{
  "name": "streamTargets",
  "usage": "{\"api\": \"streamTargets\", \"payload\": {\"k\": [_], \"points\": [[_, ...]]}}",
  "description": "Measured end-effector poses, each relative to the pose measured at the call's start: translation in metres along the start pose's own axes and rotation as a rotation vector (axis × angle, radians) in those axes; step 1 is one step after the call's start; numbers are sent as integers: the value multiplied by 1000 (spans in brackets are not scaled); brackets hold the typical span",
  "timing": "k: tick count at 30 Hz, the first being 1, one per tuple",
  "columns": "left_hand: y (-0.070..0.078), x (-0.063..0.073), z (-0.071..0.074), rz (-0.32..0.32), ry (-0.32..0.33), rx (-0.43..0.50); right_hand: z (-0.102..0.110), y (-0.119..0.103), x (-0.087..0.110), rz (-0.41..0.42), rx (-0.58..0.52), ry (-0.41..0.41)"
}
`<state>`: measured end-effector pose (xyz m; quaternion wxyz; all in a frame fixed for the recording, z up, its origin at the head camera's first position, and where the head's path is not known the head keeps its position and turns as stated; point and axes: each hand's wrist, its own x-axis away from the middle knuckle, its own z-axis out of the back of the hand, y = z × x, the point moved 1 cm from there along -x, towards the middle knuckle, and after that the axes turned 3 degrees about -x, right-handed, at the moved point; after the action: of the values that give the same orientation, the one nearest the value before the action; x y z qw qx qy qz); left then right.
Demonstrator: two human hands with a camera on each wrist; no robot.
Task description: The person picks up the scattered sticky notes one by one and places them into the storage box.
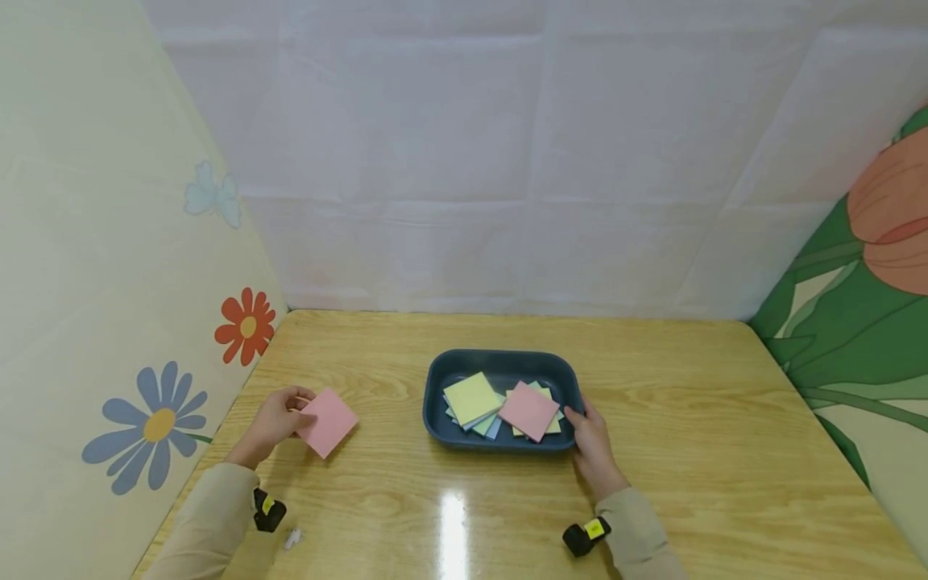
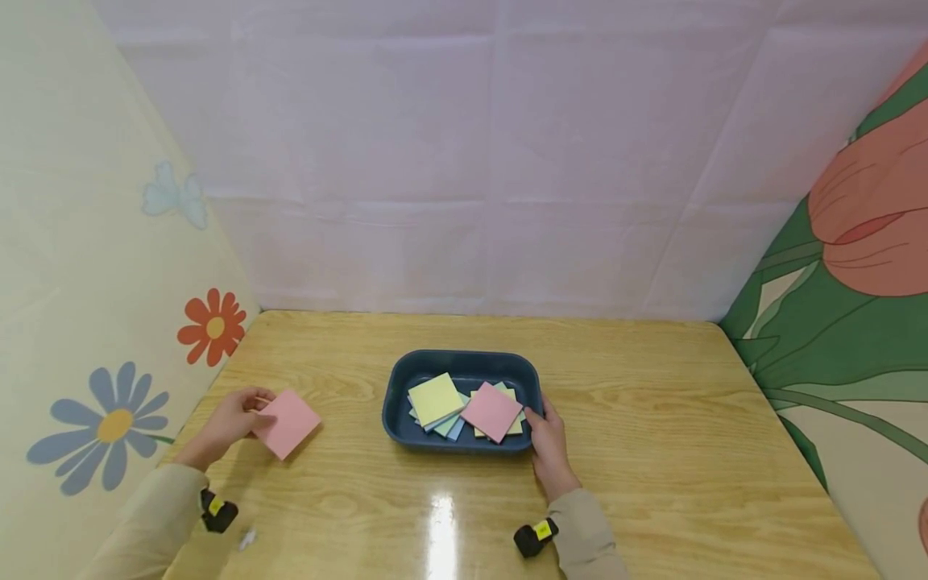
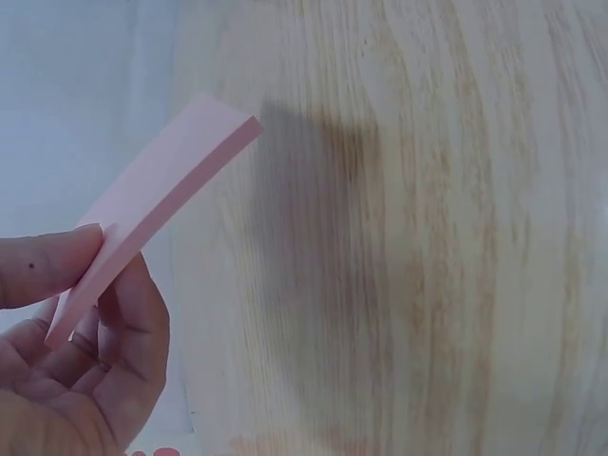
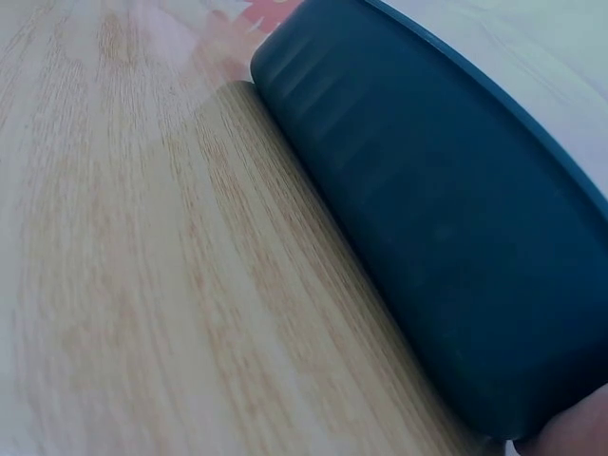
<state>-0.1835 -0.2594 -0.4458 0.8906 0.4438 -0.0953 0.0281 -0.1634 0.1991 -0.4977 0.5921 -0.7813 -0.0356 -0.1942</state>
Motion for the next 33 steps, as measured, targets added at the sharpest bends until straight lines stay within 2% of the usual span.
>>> {"api": "streamTargets", "payload": {"k": [13,20,33], "points": [[10,0,-1,-16,19,44,0,-1,-1,5,4,-5],[18,1,1,-64,21,43,-1,-1,0,-8,10,8],[30,4,2,-99,21,64,0,-2,2,-11,6,2]]}}
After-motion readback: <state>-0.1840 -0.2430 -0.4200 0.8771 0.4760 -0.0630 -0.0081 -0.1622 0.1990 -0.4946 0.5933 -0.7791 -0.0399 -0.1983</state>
